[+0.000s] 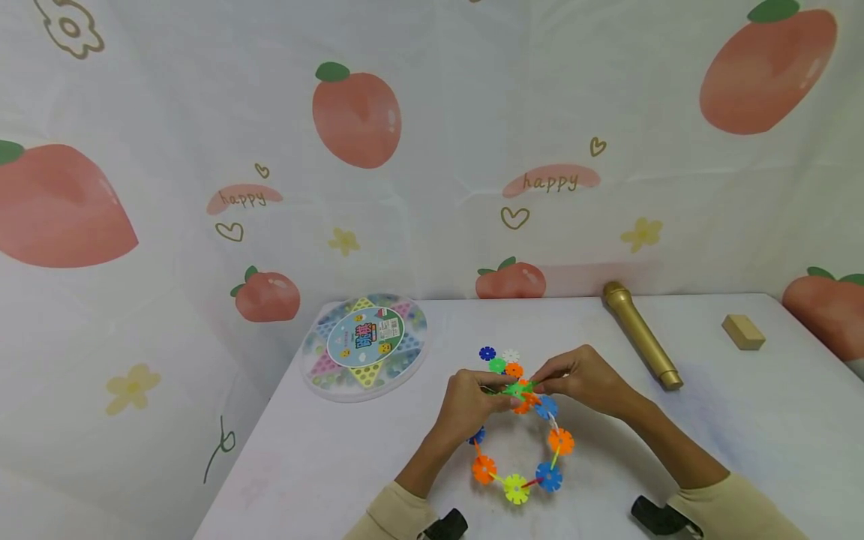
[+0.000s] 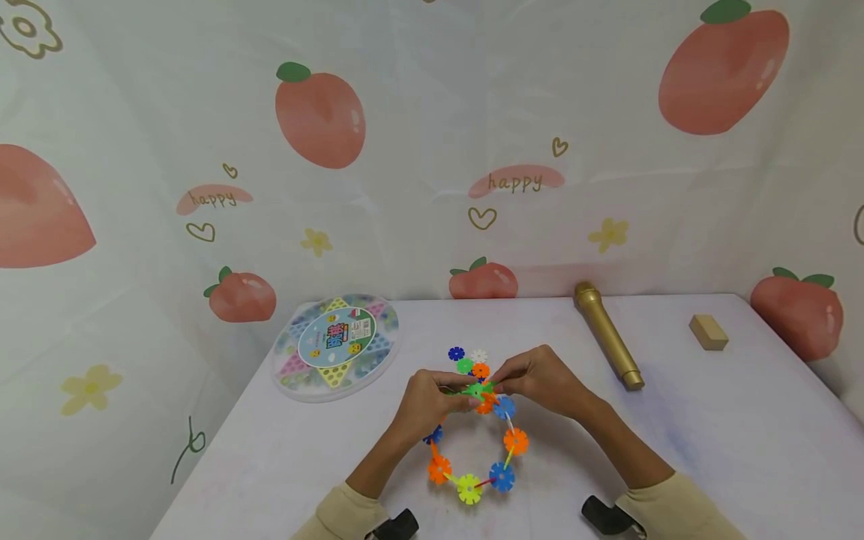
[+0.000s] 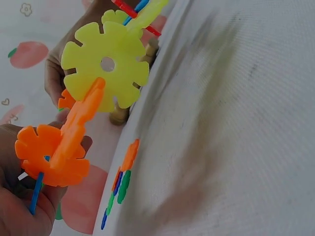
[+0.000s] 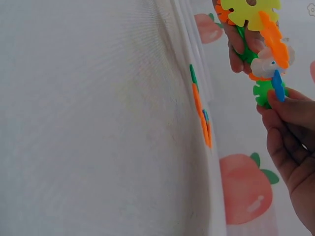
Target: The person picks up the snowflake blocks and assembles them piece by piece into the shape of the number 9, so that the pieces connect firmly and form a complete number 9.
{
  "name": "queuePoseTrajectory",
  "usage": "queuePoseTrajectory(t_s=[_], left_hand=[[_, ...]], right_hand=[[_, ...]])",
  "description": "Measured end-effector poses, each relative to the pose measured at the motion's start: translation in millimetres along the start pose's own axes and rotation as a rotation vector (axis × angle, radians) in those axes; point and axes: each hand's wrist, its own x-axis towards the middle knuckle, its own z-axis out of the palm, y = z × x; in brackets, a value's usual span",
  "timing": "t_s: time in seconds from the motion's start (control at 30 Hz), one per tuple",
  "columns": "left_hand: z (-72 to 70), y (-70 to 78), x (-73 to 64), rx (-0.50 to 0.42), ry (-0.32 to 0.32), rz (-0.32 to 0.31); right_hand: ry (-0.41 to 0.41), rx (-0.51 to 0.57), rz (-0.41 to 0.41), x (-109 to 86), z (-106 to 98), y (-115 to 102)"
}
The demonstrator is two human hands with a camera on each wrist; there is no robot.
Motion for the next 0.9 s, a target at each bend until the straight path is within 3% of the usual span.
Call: queuePoseTrajectory(t_s=[0.43, 0.9], left_hand=[[-1.1, 1.9, -0.5, -0.013, -0.007, -0.024], [0.5, 3.5, -0.3, 0.017, -0.025, -0.038]], right_hand=[[-0.009, 0.059, 0.042, -1.8, -0.4, -0.6], [-0.028, 0.009, 0.032, -1.1, -1.1, -1.5]])
